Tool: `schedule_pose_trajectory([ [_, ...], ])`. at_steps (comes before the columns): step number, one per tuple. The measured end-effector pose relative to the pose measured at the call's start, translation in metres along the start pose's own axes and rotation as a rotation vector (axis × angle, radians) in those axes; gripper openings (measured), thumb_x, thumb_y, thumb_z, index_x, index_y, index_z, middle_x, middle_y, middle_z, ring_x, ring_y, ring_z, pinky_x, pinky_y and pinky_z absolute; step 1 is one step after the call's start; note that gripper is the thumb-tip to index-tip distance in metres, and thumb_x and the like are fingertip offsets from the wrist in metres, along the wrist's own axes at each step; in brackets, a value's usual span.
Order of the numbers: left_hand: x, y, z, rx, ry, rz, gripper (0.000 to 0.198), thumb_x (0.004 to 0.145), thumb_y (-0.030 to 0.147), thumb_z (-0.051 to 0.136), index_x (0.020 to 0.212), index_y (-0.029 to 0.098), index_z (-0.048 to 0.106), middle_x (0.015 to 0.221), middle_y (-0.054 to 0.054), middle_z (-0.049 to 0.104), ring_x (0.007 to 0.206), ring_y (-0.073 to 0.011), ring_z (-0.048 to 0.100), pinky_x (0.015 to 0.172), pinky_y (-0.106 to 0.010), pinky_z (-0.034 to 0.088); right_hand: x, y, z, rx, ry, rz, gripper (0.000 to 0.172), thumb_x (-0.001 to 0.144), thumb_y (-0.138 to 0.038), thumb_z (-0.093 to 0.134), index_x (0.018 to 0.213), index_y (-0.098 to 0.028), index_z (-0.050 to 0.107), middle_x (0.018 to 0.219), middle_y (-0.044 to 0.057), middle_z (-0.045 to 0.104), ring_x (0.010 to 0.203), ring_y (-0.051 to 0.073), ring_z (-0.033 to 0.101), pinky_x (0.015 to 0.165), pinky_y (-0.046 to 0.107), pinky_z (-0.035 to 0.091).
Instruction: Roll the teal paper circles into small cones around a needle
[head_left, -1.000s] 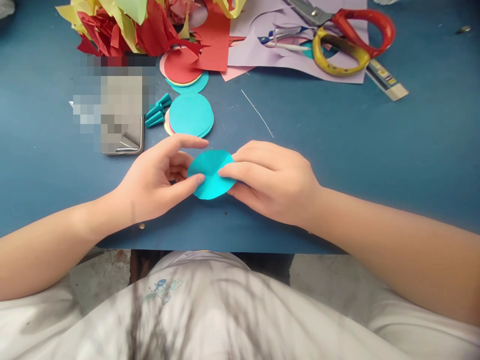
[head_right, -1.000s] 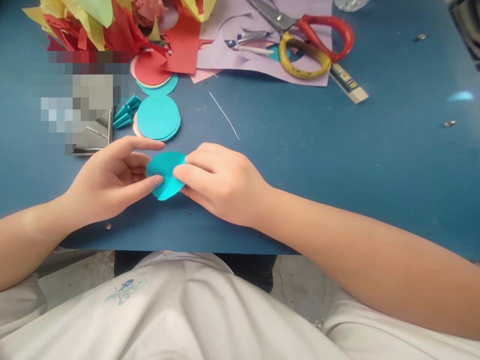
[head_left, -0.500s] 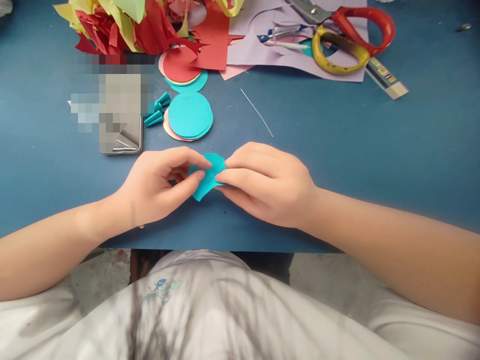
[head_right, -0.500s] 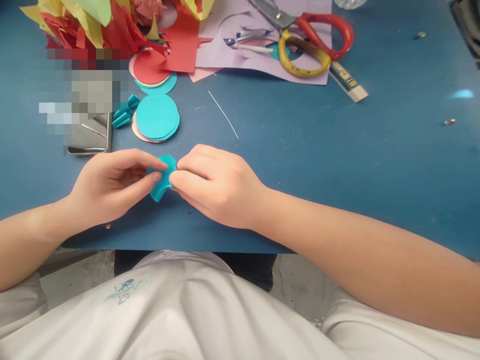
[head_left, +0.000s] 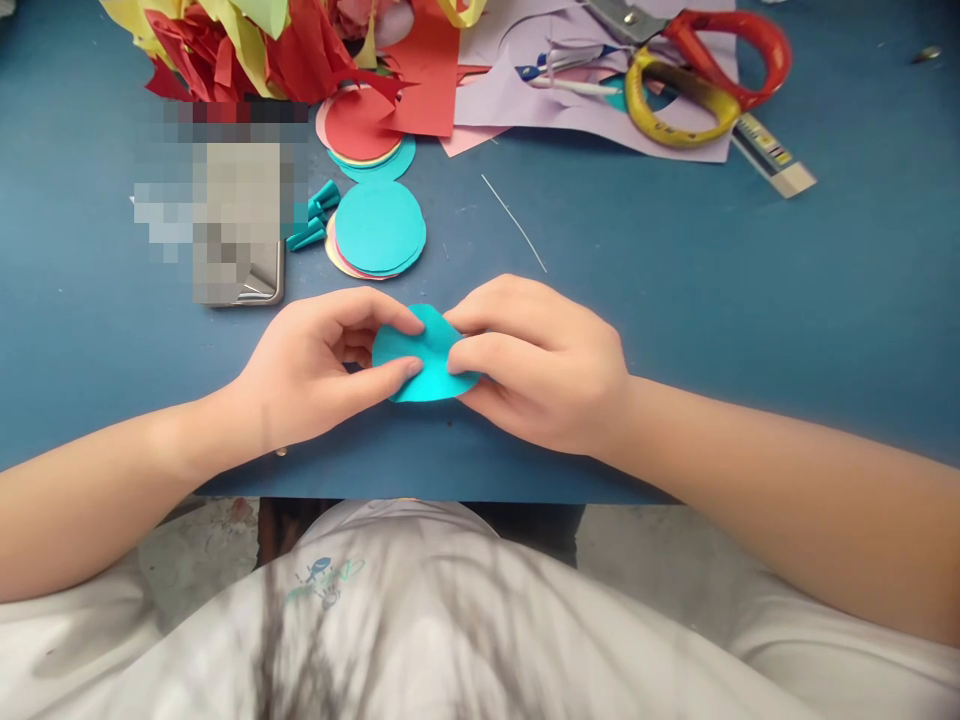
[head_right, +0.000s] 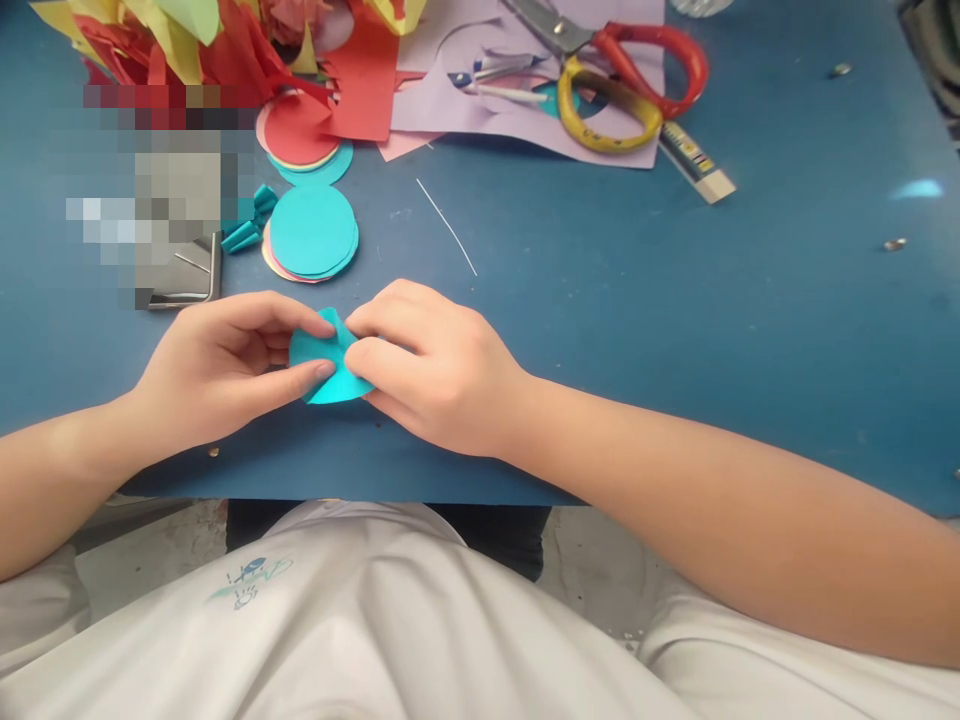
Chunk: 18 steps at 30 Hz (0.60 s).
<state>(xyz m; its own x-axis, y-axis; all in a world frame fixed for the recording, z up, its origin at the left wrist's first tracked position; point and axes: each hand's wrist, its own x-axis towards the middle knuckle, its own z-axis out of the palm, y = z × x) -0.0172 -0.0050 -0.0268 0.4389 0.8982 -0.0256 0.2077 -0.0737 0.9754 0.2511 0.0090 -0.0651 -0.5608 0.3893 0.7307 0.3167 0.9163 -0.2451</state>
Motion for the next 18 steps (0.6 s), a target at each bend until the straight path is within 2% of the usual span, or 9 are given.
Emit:
schedule_pose_trajectory([
  [3, 0.0, 0.0, 0.001, -0.002, 0.027, 0.0, 0.025, 0.097, 0.031, 0.1, 0.114, 0.022, 0.083, 0.109, -0.006, 0.089, 0.087, -0.0214, 0.086, 0.078, -0.032, 0.078, 0.0, -0.001, 0.0, 0.003, 0.012, 0.002, 0.02, 0.118, -0.012, 0.074, 0.113, -0.028, 0.064, 0.109, 0.003, 0.081, 0.096, 0.022, 0.081, 0.082, 0.041, 0.073],
  [6, 0.002, 0.002, 0.001, 0.016, 0.052, -0.004, 0.031, 0.092, 0.032, 0.104, 0.109, 0.021, 0.081, 0.106, -0.005, 0.088, 0.084, -0.0201, 0.084, 0.078, -0.033, 0.078, -0.001, -0.005, 0.001, 0.019, 0.049, 0.073, 0.014, 0.119, -0.02, 0.08, 0.123, -0.028, 0.068, 0.109, -0.001, 0.086, 0.09, 0.02, 0.084, 0.081, 0.037, 0.075],
  [9, 0.003, 0.003, 0.002, 0.034, 0.057, 0.005, 0.029, 0.093, 0.031, 0.103, 0.109, 0.022, 0.081, 0.107, -0.006, 0.087, 0.083, -0.0202, 0.083, 0.078, -0.035, 0.077, -0.003, -0.01, 0.004, 0.176, 0.103, 0.242, 0.03, 0.115, -0.025, 0.087, 0.139, -0.03, 0.07, 0.113, -0.005, 0.09, 0.091, 0.019, 0.09, 0.083, 0.034, 0.079],
  [12, 0.003, -0.001, 0.002, 0.024, 0.061, 0.029, 0.03, 0.091, 0.028, 0.103, 0.11, 0.024, 0.081, 0.113, -0.005, 0.089, 0.085, -0.0201, 0.083, 0.081, -0.035, 0.078, -0.003, -0.013, 0.006, 0.42, 0.121, 0.42, 0.043, 0.108, -0.021, 0.09, 0.144, -0.032, 0.07, 0.112, -0.008, 0.093, 0.096, 0.019, 0.093, 0.091, 0.033, 0.082],
  [15, 0.003, -0.004, 0.002, -0.005, 0.078, 0.055, 0.033, 0.088, 0.025, 0.104, 0.111, 0.026, 0.082, 0.114, -0.004, 0.089, 0.086, -0.0189, 0.084, 0.083, -0.032, 0.078, -0.001, -0.013, 0.006, 0.506, 0.146, 0.515, 0.039, 0.104, -0.017, 0.092, 0.137, -0.031, 0.076, 0.11, -0.008, 0.093, 0.096, 0.018, 0.093, 0.091, 0.032, 0.082],
  [18, 0.003, -0.003, -0.001, -0.057, 0.046, 0.058, 0.033, 0.095, 0.027, 0.1, 0.121, 0.026, 0.08, 0.1, -0.003, 0.086, 0.083, -0.0184, 0.084, 0.076, -0.029, 0.075, 0.001, -0.011, 0.003, 0.427, 0.126, 0.485, 0.026, 0.1, -0.017, 0.098, 0.117, -0.028, 0.082, 0.106, -0.007, 0.092, 0.087, 0.017, 0.09, 0.083, 0.028, 0.078],
])
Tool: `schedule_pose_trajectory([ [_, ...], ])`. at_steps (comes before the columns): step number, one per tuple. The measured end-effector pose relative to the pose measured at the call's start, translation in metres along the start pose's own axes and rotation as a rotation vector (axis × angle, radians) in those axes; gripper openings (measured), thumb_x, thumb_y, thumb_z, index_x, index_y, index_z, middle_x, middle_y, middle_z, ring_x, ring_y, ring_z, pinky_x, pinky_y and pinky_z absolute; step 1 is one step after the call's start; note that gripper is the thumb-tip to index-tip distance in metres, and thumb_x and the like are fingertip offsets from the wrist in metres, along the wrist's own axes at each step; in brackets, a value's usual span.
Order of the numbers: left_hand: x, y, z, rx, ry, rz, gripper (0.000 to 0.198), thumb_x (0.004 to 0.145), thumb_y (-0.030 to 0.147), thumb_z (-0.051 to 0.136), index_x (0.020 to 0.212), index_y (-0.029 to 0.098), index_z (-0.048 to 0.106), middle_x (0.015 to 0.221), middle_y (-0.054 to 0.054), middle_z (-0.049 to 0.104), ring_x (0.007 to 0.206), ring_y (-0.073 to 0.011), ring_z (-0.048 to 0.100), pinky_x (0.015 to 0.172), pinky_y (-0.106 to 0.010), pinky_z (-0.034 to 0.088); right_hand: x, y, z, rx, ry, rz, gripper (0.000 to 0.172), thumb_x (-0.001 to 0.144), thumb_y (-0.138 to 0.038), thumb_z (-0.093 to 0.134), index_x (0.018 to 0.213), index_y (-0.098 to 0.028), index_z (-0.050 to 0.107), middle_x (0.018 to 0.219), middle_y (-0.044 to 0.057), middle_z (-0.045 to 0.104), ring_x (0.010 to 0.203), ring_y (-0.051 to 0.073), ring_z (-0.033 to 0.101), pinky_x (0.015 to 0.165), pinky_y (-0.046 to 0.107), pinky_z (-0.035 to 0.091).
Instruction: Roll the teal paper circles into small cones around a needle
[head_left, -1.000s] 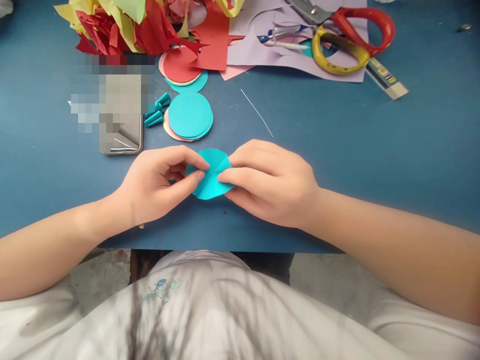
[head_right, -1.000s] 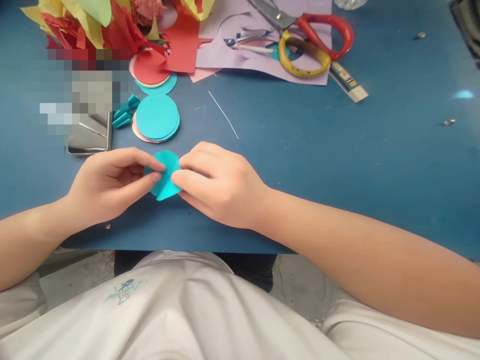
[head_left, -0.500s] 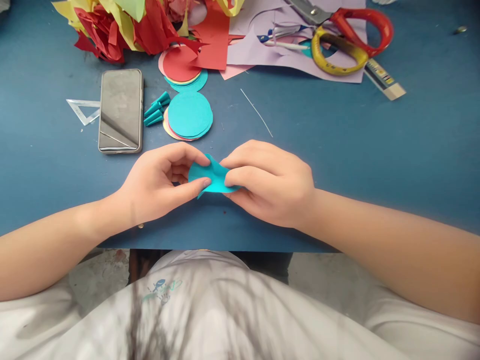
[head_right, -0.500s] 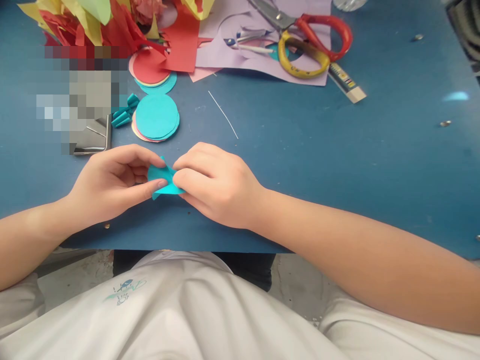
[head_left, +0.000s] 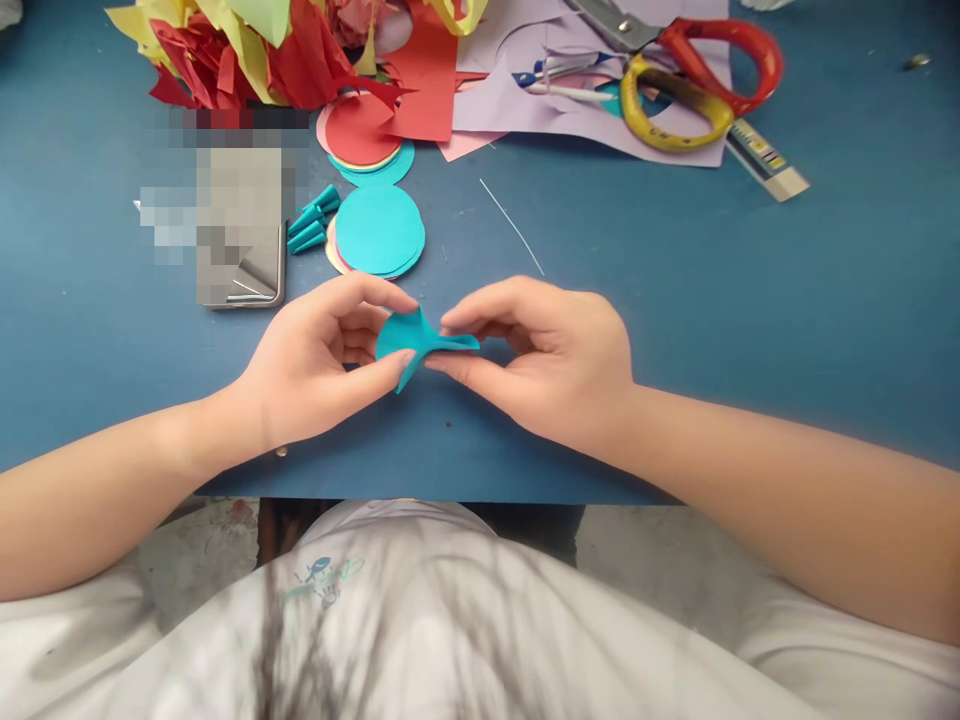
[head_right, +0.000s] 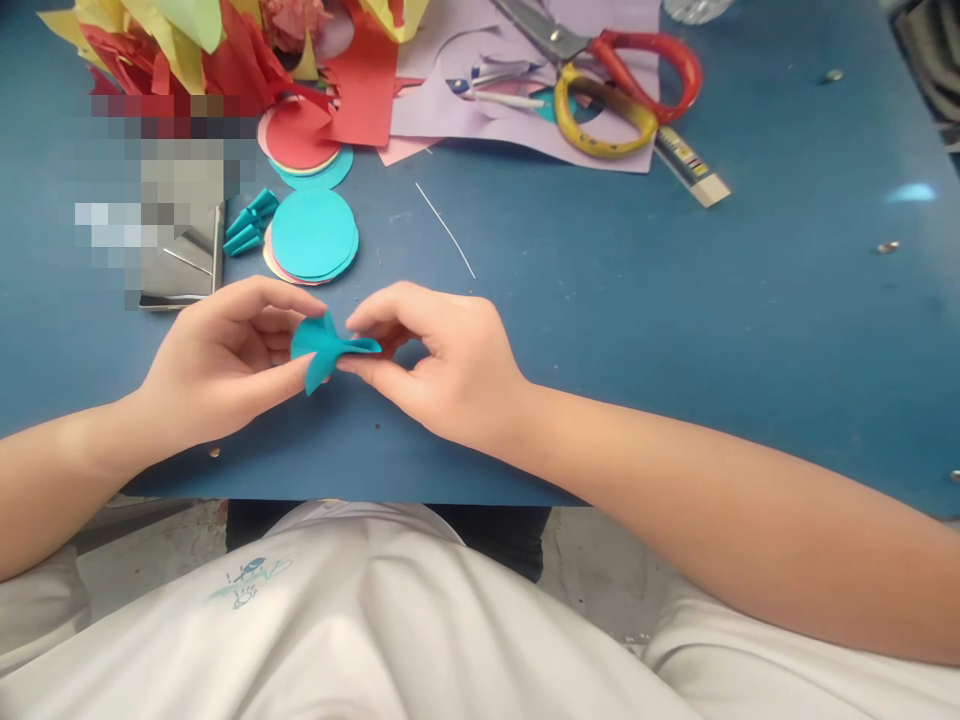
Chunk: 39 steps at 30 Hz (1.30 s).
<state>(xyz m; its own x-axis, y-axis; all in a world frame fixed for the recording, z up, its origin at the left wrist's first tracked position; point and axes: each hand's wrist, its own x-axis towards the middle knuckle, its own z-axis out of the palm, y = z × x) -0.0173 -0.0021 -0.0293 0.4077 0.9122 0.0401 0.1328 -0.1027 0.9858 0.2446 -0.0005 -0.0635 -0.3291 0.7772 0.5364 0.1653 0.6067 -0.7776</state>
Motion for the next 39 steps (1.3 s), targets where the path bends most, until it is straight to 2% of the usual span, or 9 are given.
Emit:
schedule_pose_trajectory([
  [3, -0.0003, 0.0049, -0.0022, -0.071, -0.111, -0.019, 0.039, 0.106, 0.035, 0.092, 0.14, 0.024, 0.074, 0.093, -0.003, 0.084, 0.082, -0.0203, 0.086, 0.073, -0.03, 0.074, 0.0034, 0.0002, -0.0043, -0.108, -0.046, -0.091, 0.022, 0.099, -0.014, 0.097, 0.108, -0.026, 0.081, 0.103, -0.006, 0.092, 0.079, 0.014, 0.086, 0.076, 0.024, 0.073],
  [6, -0.0008, 0.0072, -0.0015, -0.038, -0.164, -0.04, 0.049, 0.099, 0.035, 0.098, 0.141, 0.024, 0.077, 0.109, -0.007, 0.09, 0.093, -0.024, 0.089, 0.083, -0.035, 0.077, 0.0049, 0.001, -0.0067, -0.185, -0.086, -0.157, 0.02, 0.101, -0.013, 0.092, 0.109, -0.026, 0.079, 0.102, -0.004, 0.091, 0.08, 0.015, 0.085, 0.076, 0.026, 0.072],
  [10, -0.0003, 0.0028, 0.0013, 0.02, -0.091, -0.047, 0.031, 0.099, 0.028, 0.095, 0.126, 0.023, 0.081, 0.112, -0.006, 0.091, 0.099, -0.0236, 0.091, 0.087, -0.033, 0.077, 0.0041, 0.0019, -0.0041, -0.245, -0.101, -0.205, 0.02, 0.106, -0.011, 0.081, 0.119, -0.027, 0.078, 0.104, 0.0, 0.088, 0.086, 0.018, 0.084, 0.081, 0.032, 0.072],
  [16, 0.0032, 0.0008, 0.001, -0.065, -0.003, -0.093, 0.034, 0.089, 0.023, 0.103, 0.112, 0.025, 0.078, 0.109, -0.006, 0.09, 0.103, -0.0253, 0.092, 0.089, -0.034, 0.08, 0.0023, 0.0016, 0.0012, -0.253, -0.077, -0.186, 0.014, 0.111, -0.016, 0.078, 0.112, -0.029, 0.072, 0.089, -0.003, 0.076, 0.075, 0.017, 0.073, 0.072, 0.031, 0.064],
  [21, 0.0042, 0.0027, 0.0026, 0.002, 0.053, -0.046, 0.026, 0.087, 0.023, 0.104, 0.098, 0.021, 0.081, 0.102, -0.004, 0.083, 0.085, -0.0155, 0.078, 0.074, -0.025, 0.072, 0.0023, 0.0026, -0.0003, -0.311, -0.061, -0.264, 0.016, 0.116, -0.014, 0.074, 0.118, -0.029, 0.073, 0.101, -0.002, 0.085, 0.084, 0.018, 0.082, 0.081, 0.032, 0.069],
  [25, 0.0049, 0.0026, 0.003, 0.001, 0.039, -0.051, 0.031, 0.089, 0.038, 0.108, 0.093, 0.025, 0.08, 0.102, -0.006, 0.086, 0.089, -0.0216, 0.081, 0.082, -0.035, 0.076, 0.0018, 0.0046, 0.0004, -0.34, -0.041, -0.325, 0.016, 0.116, -0.012, 0.077, 0.121, -0.026, 0.075, 0.11, 0.002, 0.089, 0.1, 0.021, 0.087, 0.093, 0.035, 0.074],
  [31, 0.004, 0.0047, 0.0022, -0.004, 0.048, -0.034, 0.032, 0.084, 0.041, 0.115, 0.093, 0.025, 0.088, 0.102, -0.006, 0.091, 0.093, -0.023, 0.086, 0.091, -0.037, 0.078, 0.0031, 0.0019, -0.0015, -0.242, -0.072, -0.259, 0.018, 0.114, -0.008, 0.075, 0.118, -0.026, 0.079, 0.113, 0.003, 0.089, 0.105, 0.019, 0.088, 0.09, 0.033, 0.075],
  [35, 0.0041, 0.0052, 0.0013, 0.042, 0.002, 0.117, 0.026, 0.084, 0.033, 0.115, 0.098, 0.026, 0.095, 0.096, -0.004, 0.089, 0.084, -0.0192, 0.083, 0.076, -0.029, 0.074, 0.005, -0.0003, -0.004, -0.174, -0.071, -0.198, 0.021, 0.109, -0.006, 0.076, 0.111, -0.027, 0.08, 0.103, -0.001, 0.086, 0.087, 0.016, 0.083, 0.076, 0.03, 0.07],
  [39, 0.0033, 0.0059, 0.0002, 0.21, 0.041, 0.236, 0.014, 0.091, 0.035, 0.108, 0.093, 0.031, 0.096, 0.102, -0.004, 0.089, 0.08, -0.0187, 0.078, 0.073, -0.033, 0.07, 0.0076, -0.002, -0.0051, -0.039, -0.125, -0.108, 0.018, 0.107, -0.007, 0.075, 0.106, -0.025, 0.078, 0.096, -0.002, 0.083, 0.08, 0.015, 0.078, 0.071, 0.029, 0.067],
])
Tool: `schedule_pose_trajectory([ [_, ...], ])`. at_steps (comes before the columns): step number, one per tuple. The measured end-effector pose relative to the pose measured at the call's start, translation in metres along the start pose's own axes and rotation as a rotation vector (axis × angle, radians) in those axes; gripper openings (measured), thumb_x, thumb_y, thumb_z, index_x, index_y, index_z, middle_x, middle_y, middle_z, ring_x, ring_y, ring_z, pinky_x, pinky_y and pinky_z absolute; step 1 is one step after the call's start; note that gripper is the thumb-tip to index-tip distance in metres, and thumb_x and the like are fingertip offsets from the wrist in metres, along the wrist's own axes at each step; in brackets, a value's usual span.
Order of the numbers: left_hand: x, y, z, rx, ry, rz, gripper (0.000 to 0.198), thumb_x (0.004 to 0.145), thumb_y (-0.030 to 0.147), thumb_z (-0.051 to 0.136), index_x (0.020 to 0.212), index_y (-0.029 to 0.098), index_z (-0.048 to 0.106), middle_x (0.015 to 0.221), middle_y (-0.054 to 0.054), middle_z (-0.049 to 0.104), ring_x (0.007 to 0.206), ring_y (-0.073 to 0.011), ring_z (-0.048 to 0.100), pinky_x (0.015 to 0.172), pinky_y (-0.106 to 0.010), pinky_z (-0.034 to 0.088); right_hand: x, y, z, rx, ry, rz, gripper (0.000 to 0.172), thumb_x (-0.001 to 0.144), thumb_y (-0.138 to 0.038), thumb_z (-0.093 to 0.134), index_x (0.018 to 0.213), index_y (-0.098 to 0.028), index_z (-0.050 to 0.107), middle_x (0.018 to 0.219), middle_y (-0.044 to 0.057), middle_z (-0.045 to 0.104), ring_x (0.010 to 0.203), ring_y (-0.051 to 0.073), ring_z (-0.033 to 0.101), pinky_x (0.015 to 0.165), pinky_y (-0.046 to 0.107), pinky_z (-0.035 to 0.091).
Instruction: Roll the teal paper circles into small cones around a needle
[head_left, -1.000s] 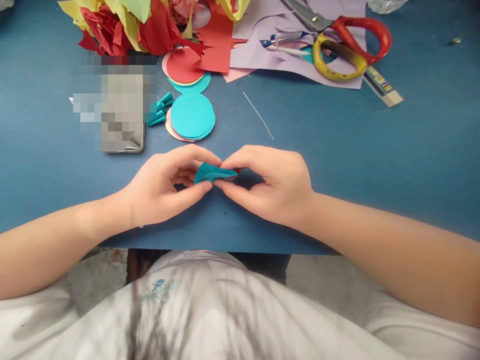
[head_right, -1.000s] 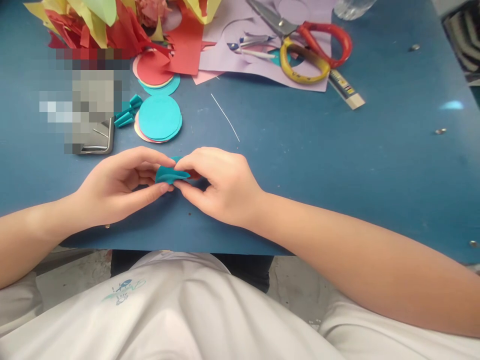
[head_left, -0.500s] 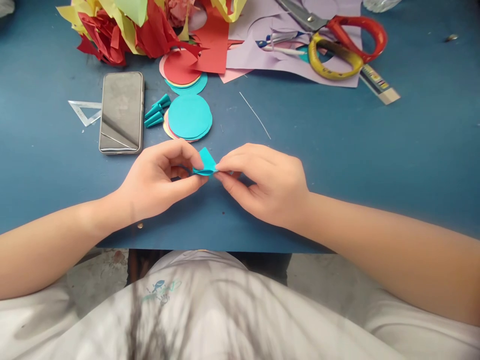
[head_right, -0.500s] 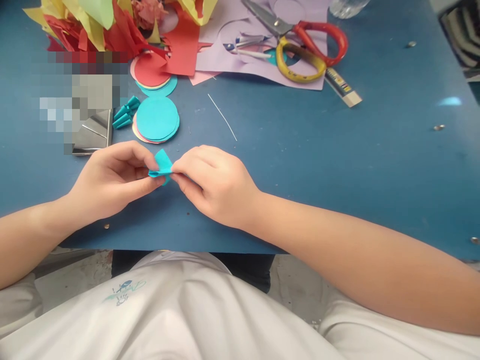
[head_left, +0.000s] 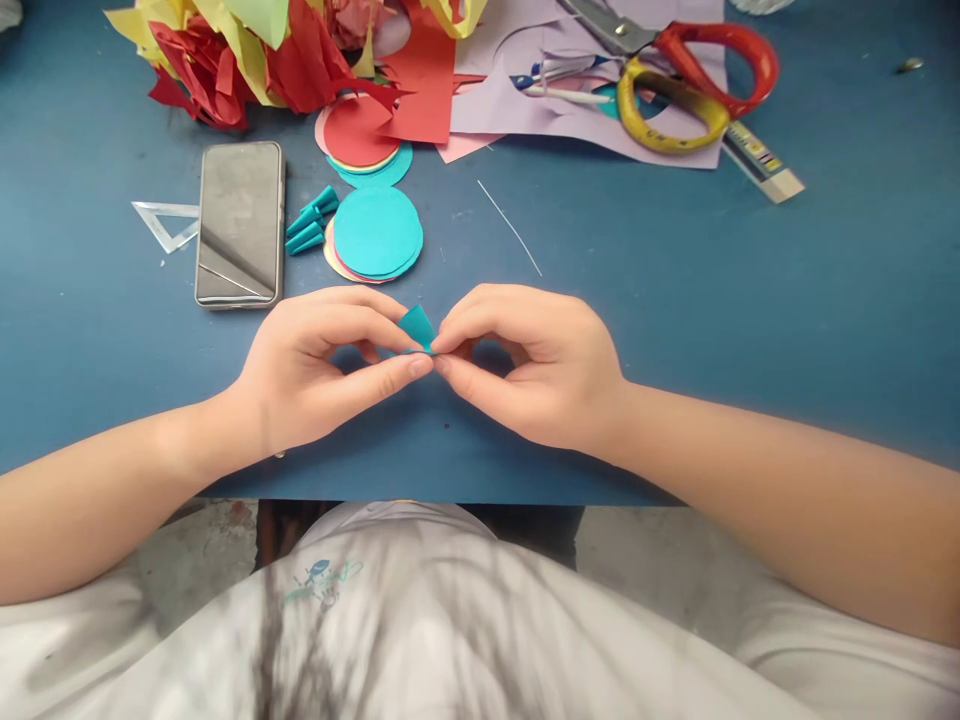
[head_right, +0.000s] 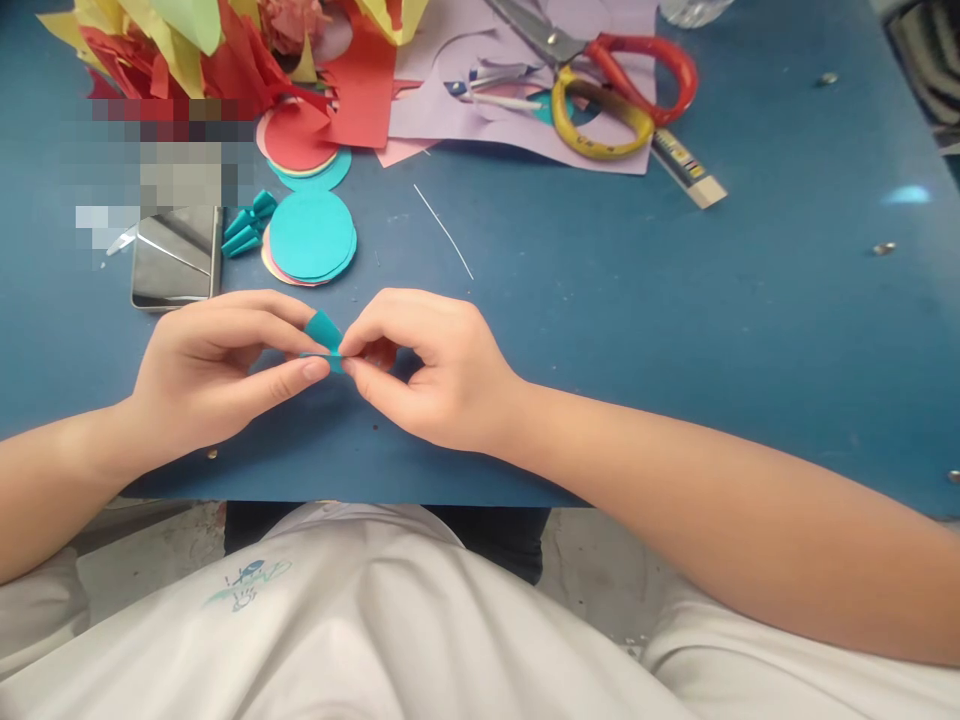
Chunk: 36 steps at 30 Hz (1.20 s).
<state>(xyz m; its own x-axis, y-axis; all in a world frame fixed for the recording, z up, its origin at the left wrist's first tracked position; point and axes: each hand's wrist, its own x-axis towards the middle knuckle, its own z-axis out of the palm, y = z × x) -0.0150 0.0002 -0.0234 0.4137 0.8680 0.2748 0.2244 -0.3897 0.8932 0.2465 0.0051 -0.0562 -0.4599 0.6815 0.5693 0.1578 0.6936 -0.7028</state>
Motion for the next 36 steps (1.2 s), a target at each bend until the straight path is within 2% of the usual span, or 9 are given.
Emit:
schedule_pose_trajectory([
  [3, -0.001, 0.004, 0.001, 0.021, 0.028, -0.072, 0.018, 0.094, 0.038, 0.104, 0.09, 0.027, 0.091, 0.101, -0.007, 0.09, 0.083, -0.0224, 0.08, 0.072, -0.036, 0.07, 0.002, -0.002, -0.001, 0.118, -0.024, 0.068, 0.011, 0.109, -0.014, 0.079, 0.104, -0.024, 0.078, 0.093, -0.001, 0.082, 0.078, 0.014, 0.077, 0.07, 0.028, 0.067],
  [7, -0.003, 0.008, 0.005, -0.096, 0.031, -0.173, 0.023, 0.092, 0.038, 0.107, 0.102, 0.029, 0.089, 0.098, -0.006, 0.089, 0.078, -0.0229, 0.081, 0.073, -0.039, 0.074, 0.002, -0.004, 0.002, 0.188, -0.044, 0.155, 0.007, 0.111, -0.019, 0.08, 0.105, -0.023, 0.078, 0.097, -0.001, 0.085, 0.08, 0.013, 0.079, 0.072, 0.027, 0.069],
  [13, -0.004, 0.003, 0.003, -0.013, 0.005, -0.13, 0.02, 0.092, 0.037, 0.107, 0.099, 0.027, 0.091, 0.091, -0.003, 0.089, 0.073, -0.0201, 0.081, 0.069, -0.034, 0.074, -0.001, -0.005, 0.007, 0.202, 0.01, 0.231, 0.008, 0.107, -0.02, 0.08, 0.107, -0.024, 0.074, 0.094, -0.005, 0.082, 0.079, 0.013, 0.08, 0.073, 0.025, 0.071],
  [19, -0.001, -0.003, -0.004, 0.071, -0.128, -0.136, 0.018, 0.099, 0.042, 0.102, 0.099, 0.027, 0.092, 0.089, -0.003, 0.09, 0.072, -0.0214, 0.079, 0.068, -0.034, 0.066, -0.002, 0.0, 0.003, 0.031, -0.057, 0.071, 0.02, 0.104, -0.007, 0.074, 0.109, -0.025, 0.068, 0.094, -0.006, 0.078, 0.077, 0.011, 0.074, 0.071, 0.023, 0.064],
  [22, 0.0, -0.002, -0.006, 0.149, -0.134, -0.094, 0.009, 0.104, 0.035, 0.092, 0.102, 0.026, 0.093, 0.088, -0.002, 0.09, 0.068, -0.019, 0.075, 0.066, -0.034, 0.062, -0.002, 0.007, 0.001, -0.135, -0.091, -0.055, 0.021, 0.109, -0.004, 0.072, 0.112, -0.025, 0.069, 0.096, -0.003, 0.078, 0.081, 0.014, 0.074, 0.075, 0.029, 0.064],
  [24, 0.0, 0.001, -0.006, 0.272, -0.146, -0.078, 0.012, 0.106, 0.029, 0.083, 0.104, 0.024, 0.094, 0.088, -0.002, 0.09, 0.068, -0.0179, 0.074, 0.068, -0.034, 0.06, -0.001, 0.013, 0.0, -0.252, -0.129, -0.115, 0.017, 0.116, -0.008, 0.068, 0.114, -0.025, 0.069, 0.098, -0.001, 0.079, 0.086, 0.019, 0.073, 0.08, 0.035, 0.065],
  [27, 0.0, 0.006, -0.005, 0.452, -0.18, -0.084, 0.019, 0.106, 0.023, 0.074, 0.105, 0.021, 0.094, 0.088, -0.002, 0.089, 0.073, -0.0175, 0.076, 0.074, -0.033, 0.059, 0.0, 0.022, 0.002, -0.364, -0.186, -0.139, 0.013, 0.122, -0.016, 0.065, 0.115, -0.024, 0.071, 0.105, 0.005, 0.079, 0.094, 0.026, 0.072, 0.086, 0.043, 0.064],
  [31, 0.0, 0.009, -0.002, 0.586, -0.189, -0.08, 0.022, 0.107, 0.026, 0.069, 0.101, 0.021, 0.089, 0.085, -0.001, 0.084, 0.077, -0.0179, 0.077, 0.079, -0.031, 0.059, 0.001, 0.028, 0.005, -0.412, -0.216, -0.138, 0.01, 0.122, -0.018, 0.065, 0.12, -0.023, 0.073, 0.116, 0.01, 0.078, 0.104, 0.029, 0.071, 0.093, 0.049, 0.064],
  [36, 0.002, 0.005, -0.003, 0.687, -0.199, -0.064, 0.021, 0.107, 0.028, 0.068, 0.092, 0.02, 0.081, 0.08, -0.002, 0.077, 0.075, -0.0195, 0.072, 0.075, -0.032, 0.054, 0.001, 0.028, 0.008, -0.427, -0.231, -0.202, 0.02, 0.126, -0.018, 0.056, 0.116, -0.022, 0.073, 0.107, 0.007, 0.08, 0.099, 0.028, 0.066, 0.09, 0.046, 0.063],
])
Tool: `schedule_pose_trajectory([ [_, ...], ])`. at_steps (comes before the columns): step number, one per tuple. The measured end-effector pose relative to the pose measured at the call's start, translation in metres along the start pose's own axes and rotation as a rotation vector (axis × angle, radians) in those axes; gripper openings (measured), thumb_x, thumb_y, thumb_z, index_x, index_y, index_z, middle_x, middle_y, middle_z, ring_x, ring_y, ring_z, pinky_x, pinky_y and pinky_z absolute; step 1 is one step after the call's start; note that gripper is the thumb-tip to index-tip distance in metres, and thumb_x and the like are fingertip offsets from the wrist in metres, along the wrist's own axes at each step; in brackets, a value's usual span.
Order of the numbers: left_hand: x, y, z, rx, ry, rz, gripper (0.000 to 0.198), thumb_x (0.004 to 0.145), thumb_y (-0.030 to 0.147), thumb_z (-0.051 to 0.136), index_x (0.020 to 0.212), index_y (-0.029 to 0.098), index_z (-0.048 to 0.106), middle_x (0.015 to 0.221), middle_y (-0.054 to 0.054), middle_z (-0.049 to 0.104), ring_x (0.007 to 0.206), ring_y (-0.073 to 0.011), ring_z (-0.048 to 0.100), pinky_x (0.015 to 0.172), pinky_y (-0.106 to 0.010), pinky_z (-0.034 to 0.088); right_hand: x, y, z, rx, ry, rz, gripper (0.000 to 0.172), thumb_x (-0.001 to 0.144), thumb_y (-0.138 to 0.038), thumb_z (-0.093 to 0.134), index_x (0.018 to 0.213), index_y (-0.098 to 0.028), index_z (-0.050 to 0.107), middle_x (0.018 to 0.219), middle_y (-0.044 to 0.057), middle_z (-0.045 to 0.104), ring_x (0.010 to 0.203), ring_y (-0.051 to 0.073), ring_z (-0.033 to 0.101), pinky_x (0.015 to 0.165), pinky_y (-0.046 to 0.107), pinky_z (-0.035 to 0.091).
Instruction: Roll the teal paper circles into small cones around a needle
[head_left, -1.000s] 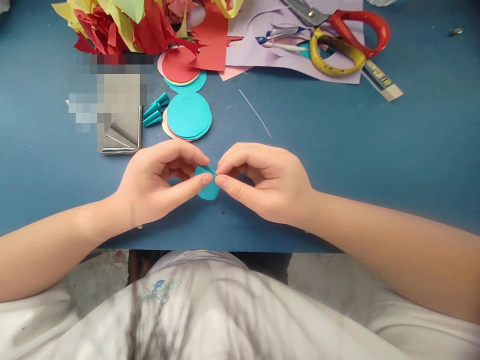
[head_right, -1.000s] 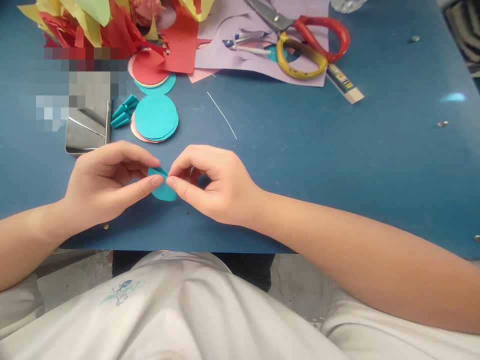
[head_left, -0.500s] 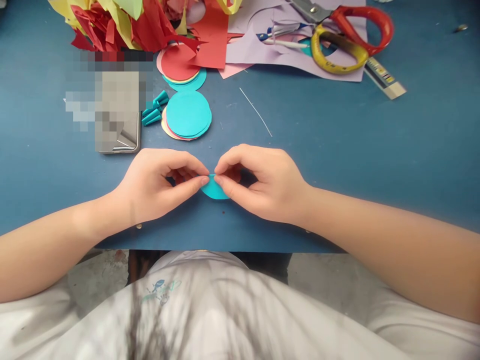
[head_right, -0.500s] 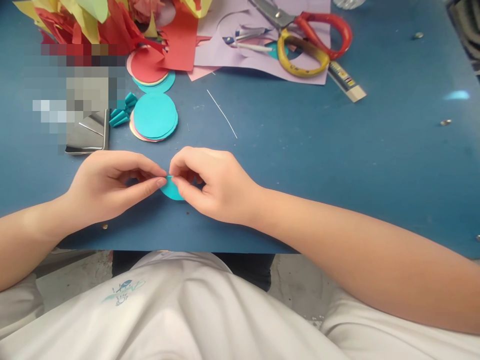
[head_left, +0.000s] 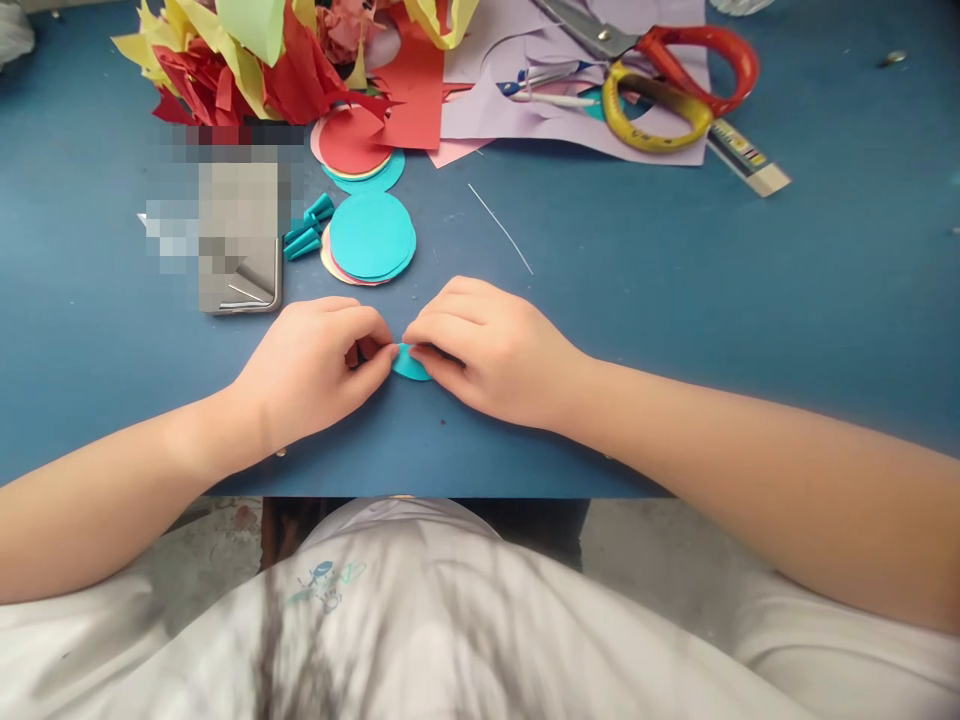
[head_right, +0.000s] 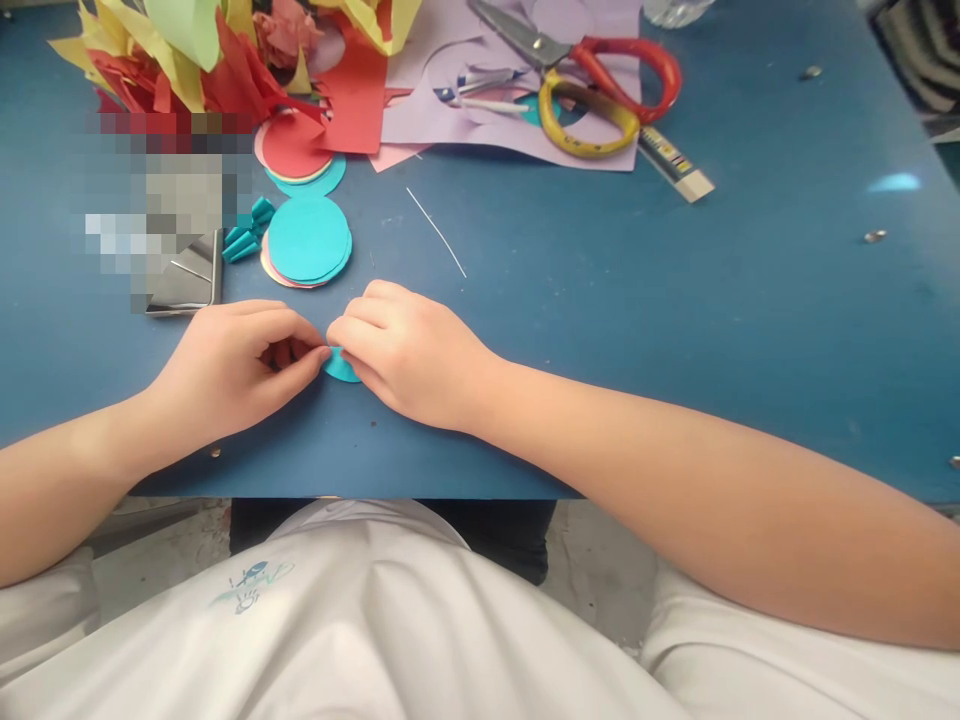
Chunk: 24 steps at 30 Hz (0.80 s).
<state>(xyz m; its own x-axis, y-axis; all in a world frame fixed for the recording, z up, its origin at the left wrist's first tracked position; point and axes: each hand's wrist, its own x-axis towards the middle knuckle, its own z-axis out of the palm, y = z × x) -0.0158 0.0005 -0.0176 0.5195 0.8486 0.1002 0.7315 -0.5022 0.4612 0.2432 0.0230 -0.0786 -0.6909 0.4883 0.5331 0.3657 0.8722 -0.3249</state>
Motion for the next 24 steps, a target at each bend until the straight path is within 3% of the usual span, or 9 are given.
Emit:
schedule_pose_trajectory([
  [11, 0.002, -0.003, -0.001, 0.083, -0.083, -0.017, 0.019, 0.111, 0.025, 0.066, 0.096, 0.021, 0.076, 0.083, -0.003, 0.074, 0.076, -0.0216, 0.07, 0.079, -0.036, 0.056, 0.003, -0.007, -0.005, -0.032, -0.031, 0.027, 0.025, 0.124, -0.015, 0.057, 0.109, -0.021, 0.076, 0.106, 0.007, 0.082, 0.097, 0.028, 0.065, 0.086, 0.045, 0.062],
  [17, 0.002, -0.002, -0.001, 0.065, -0.086, -0.022, 0.019, 0.11, 0.027, 0.066, 0.095, 0.021, 0.074, 0.081, -0.002, 0.073, 0.074, -0.0201, 0.068, 0.078, -0.035, 0.055, 0.003, -0.011, -0.011, 0.02, -0.072, 0.085, 0.006, 0.116, -0.025, 0.076, 0.118, -0.02, 0.078, 0.109, 0.01, 0.083, 0.105, 0.033, 0.067, 0.091, 0.052, 0.064],
  [21, 0.002, -0.003, -0.001, 0.059, -0.094, -0.032, 0.02, 0.111, 0.03, 0.066, 0.095, 0.021, 0.074, 0.081, -0.002, 0.072, 0.075, -0.0206, 0.068, 0.078, -0.035, 0.055, 0.001, -0.011, -0.017, -0.007, -0.129, 0.013, 0.04, 0.11, -0.048, 0.092, 0.128, -0.014, 0.081, 0.122, 0.015, 0.084, 0.108, 0.035, 0.069, 0.093, 0.056, 0.066],
  [24, 0.002, -0.003, -0.001, 0.059, -0.102, -0.045, 0.019, 0.111, 0.029, 0.066, 0.096, 0.021, 0.075, 0.082, -0.002, 0.072, 0.076, -0.0211, 0.069, 0.078, -0.035, 0.056, -0.001, -0.012, -0.024, -0.055, -0.171, -0.055, 0.043, 0.113, -0.05, 0.087, 0.134, -0.012, 0.083, 0.129, 0.018, 0.082, 0.113, 0.037, 0.07, 0.09, 0.056, 0.066],
])
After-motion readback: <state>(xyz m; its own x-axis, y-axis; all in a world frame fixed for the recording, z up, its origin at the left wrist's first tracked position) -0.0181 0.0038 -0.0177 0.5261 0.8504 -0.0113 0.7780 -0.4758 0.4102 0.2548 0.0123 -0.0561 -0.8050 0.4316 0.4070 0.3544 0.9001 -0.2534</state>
